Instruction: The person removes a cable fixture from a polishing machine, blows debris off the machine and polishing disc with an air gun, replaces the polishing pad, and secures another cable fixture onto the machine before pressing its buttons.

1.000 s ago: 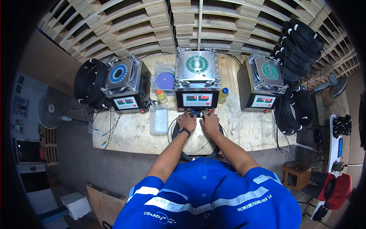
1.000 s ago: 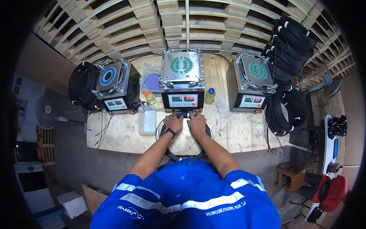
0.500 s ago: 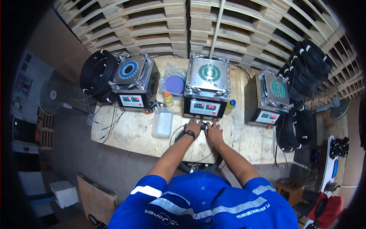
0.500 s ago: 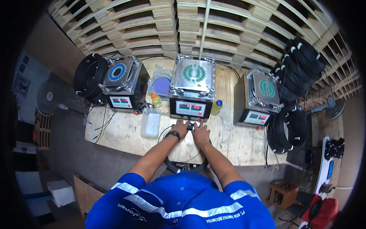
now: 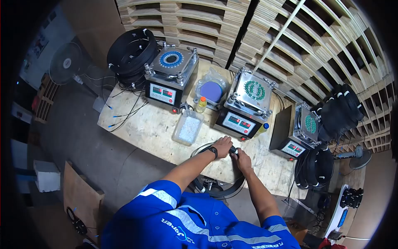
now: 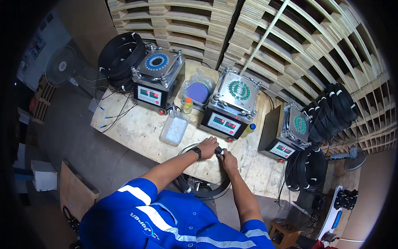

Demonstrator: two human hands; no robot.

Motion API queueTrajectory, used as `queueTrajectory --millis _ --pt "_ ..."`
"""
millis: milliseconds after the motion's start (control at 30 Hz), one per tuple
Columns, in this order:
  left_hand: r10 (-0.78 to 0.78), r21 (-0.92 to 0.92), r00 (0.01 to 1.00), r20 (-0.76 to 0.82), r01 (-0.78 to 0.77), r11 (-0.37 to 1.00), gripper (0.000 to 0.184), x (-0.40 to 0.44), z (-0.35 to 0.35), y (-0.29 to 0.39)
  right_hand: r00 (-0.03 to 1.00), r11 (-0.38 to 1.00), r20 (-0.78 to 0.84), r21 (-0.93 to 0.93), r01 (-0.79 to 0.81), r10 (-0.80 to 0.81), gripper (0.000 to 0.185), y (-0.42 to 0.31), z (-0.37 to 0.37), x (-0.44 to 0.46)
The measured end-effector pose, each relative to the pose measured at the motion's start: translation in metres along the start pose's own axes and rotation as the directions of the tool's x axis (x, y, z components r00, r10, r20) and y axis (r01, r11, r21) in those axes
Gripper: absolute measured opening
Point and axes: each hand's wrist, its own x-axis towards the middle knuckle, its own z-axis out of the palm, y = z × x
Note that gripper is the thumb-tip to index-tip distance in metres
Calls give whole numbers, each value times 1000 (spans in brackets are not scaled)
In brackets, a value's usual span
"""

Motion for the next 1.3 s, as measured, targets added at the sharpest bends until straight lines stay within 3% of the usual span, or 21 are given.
queueTrajectory --millis 67,167,267,300,367,467,567,633,733,867,967,1000,1067,1167,1300 --pt "38 -207 995 -88 -55 977 50 3 -4 4 1000 1000 -7 -19 -12 12 37 -7 -7 -9" --pt "166 -298 977 -135 -200 934 50 14 -15 16 988 996 -125 15 90 -87 34 -8 -8 -17" --pt "214 -375 935 -281 -313 873 49 12 -19 27 979 993 -170 4 118 -116 35 -28 -22 -28" --pt "153 -495 958 -243 -258 830 49 14 -16 21 972 991 -196 -12 130 -130 36 -36 -28 -34" --pt "128 -519 946 -297 -272 810 44 2 -28 21 960 985 -224 -72 159 -171 40 -52 -39 -46" --pt "114 -312 915 -388 -247 917 30 -31 -63 41 943 970 -241 -141 199 -228 43 -67 -43 -60" --pt "-25 -526 959 -282 -133 840 19 -61 -71 53 945 970 -242 -152 188 -221 46 -82 -43 -84" --pt "-82 -520 961 -265 -70 851 18 -84 -71 57 908 958 -308 -141 251 -284 49 -90 -34 -97" --pt "-135 -556 946 -295 -55 829 21 -121 -71 64 932 976 -299 -130 174 -206 47 -105 -21 -116" --pt "-29 -401 920 -390 -142 905 32 -174 -104 78 828 922 -405 -160 354 -388 57 -125 -14 -127" --pt "201 -183 901 -384 -288 940 41 -202 -134 71 846 927 -381 -121 355 -374 59 -167 -28 -135" --pt "201 -161 922 -330 -264 951 47 -211 -150 72 876 936 -334 -88 340 -350 58 -181 -36 -138" --pt "273 -85 906 -324 -315 945 48 -220 -175 63 828 908 -377 -116 402 -415 59 -202 -42 -134" --pt "299 -26 896 -328 -324 946 51 -226 -212 37 750 866 -452 -117 486 -483 66 -242 -46 -114" --pt "271 18 901 -339 -282 959 50 -234 -256 -14 761 881 -448 -180 437 -469 70 -299 -45 -72"
